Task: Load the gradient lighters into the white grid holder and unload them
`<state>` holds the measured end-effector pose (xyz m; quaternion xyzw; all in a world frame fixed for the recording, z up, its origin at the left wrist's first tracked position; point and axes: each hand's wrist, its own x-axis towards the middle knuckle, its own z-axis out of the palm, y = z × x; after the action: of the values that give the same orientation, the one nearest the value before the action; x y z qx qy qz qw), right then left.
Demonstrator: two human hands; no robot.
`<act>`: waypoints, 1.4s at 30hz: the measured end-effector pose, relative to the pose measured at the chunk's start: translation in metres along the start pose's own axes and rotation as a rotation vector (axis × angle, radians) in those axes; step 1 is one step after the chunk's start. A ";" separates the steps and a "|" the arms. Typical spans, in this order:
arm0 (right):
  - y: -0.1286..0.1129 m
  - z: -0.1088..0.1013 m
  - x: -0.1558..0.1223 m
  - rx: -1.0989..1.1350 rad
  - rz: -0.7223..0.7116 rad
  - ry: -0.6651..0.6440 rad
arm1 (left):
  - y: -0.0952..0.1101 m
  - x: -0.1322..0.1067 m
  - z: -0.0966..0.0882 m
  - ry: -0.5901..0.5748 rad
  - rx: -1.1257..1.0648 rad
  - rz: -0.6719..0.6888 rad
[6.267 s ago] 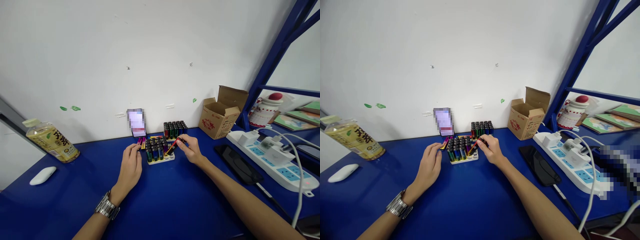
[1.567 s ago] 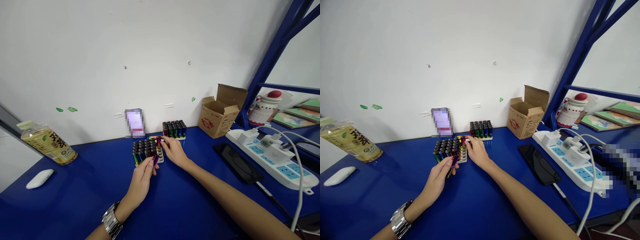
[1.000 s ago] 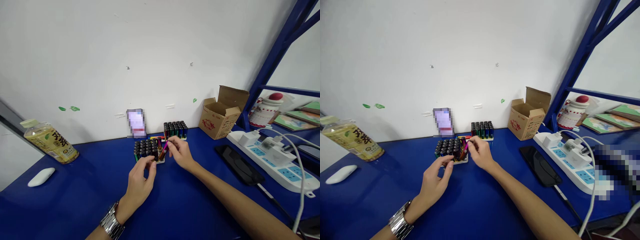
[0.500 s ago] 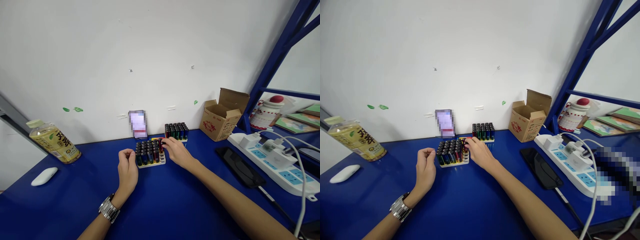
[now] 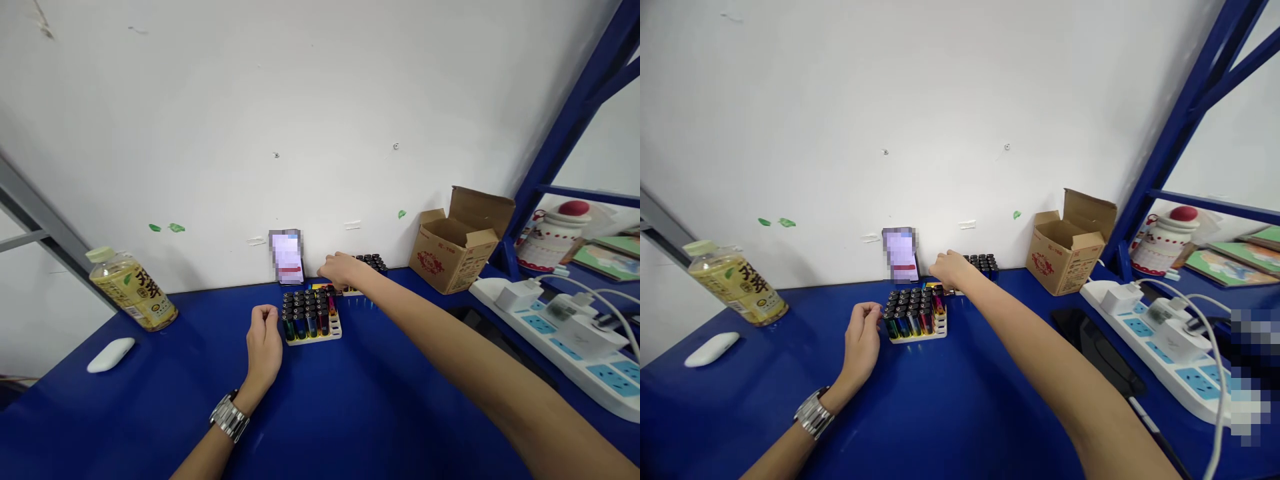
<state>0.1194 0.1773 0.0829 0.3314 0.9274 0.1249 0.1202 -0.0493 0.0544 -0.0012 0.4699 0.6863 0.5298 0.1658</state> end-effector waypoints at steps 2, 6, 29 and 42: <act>-0.002 -0.005 0.014 0.037 0.049 -0.155 | -0.001 0.000 0.000 -0.019 0.012 0.004; -0.006 -0.001 0.032 0.062 0.049 -0.255 | -0.002 0.000 0.000 -0.053 0.029 0.013; 0.012 -0.002 -0.002 0.261 0.082 0.196 | 0.002 -0.003 -0.001 -0.102 0.051 0.031; -0.001 0.067 -0.093 0.562 0.206 0.043 | 0.000 -0.003 0.000 -0.113 0.034 0.037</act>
<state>0.2094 0.1265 0.0329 0.4414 0.8895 -0.1181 -0.0092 -0.0477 0.0518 -0.0026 0.5143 0.6760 0.4937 0.1864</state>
